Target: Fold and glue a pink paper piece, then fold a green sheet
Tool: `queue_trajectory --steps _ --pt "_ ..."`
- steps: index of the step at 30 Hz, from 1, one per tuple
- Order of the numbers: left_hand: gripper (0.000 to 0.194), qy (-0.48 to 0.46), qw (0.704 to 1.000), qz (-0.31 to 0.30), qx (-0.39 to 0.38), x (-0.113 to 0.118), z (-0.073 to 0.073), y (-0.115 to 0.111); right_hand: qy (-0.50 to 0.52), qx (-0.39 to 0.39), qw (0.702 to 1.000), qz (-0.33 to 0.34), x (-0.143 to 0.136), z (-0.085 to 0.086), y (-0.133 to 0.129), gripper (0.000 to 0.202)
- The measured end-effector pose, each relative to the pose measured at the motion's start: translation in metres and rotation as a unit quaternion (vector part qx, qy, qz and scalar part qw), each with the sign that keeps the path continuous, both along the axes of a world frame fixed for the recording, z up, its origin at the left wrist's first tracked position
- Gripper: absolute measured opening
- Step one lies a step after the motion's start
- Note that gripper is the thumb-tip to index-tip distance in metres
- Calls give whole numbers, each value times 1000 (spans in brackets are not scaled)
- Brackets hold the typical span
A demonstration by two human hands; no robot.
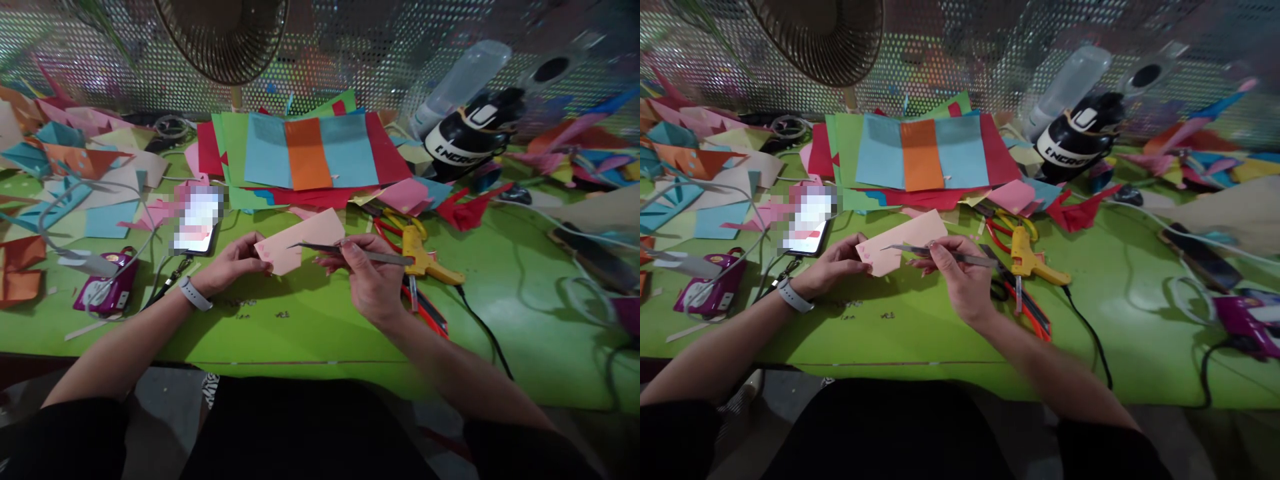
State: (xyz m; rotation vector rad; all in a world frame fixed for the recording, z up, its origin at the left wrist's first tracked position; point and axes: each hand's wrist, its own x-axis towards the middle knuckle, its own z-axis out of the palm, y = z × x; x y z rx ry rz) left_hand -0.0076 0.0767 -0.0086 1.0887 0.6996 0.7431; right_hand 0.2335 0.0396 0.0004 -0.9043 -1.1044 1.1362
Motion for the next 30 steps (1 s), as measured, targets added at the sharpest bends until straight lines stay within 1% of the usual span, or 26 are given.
queue_trajectory --steps 6,12,14,16,18,21,23,24,26,28,30 --pt "21 -3 1000 3 5 0 -1 0 3 -14 1000 4 -1 0 -1 16" --pt "21 -1 1000 9 3 0 -1 0 -1 8 1000 -12 1 2 0 14" --pt "23 3 1000 5 0 0 0 0 1 20 999 -37 3 7 3 15" --pt "24 5 1000 6 6 -1 0 1 5 41 996 -80 7 14 8 19" --pt "24 13 999 26 24 -2 0 1 -4 68 989 -129 14 22 15 23" --pt "31 35 995 68 61 -3 -1 2 -72 104 975 -184 28 29 23 32" --pt "40 56 991 89 78 -5 0 3 -125 110 965 -200 36 28 26 34" --pt "43 71 989 96 84 -6 0 4 -150 107 964 -194 38 26 27 31" --pt "48 109 984 109 94 -8 1 6 -192 85 966 -152 39 20 29 28" --pt "51 146 977 111 113 -10 2 8 -216 43 973 -76 36 13 29 29" --pt "53 167 971 104 137 -13 3 9 -212 -10 977 -4 30 7 27 34"
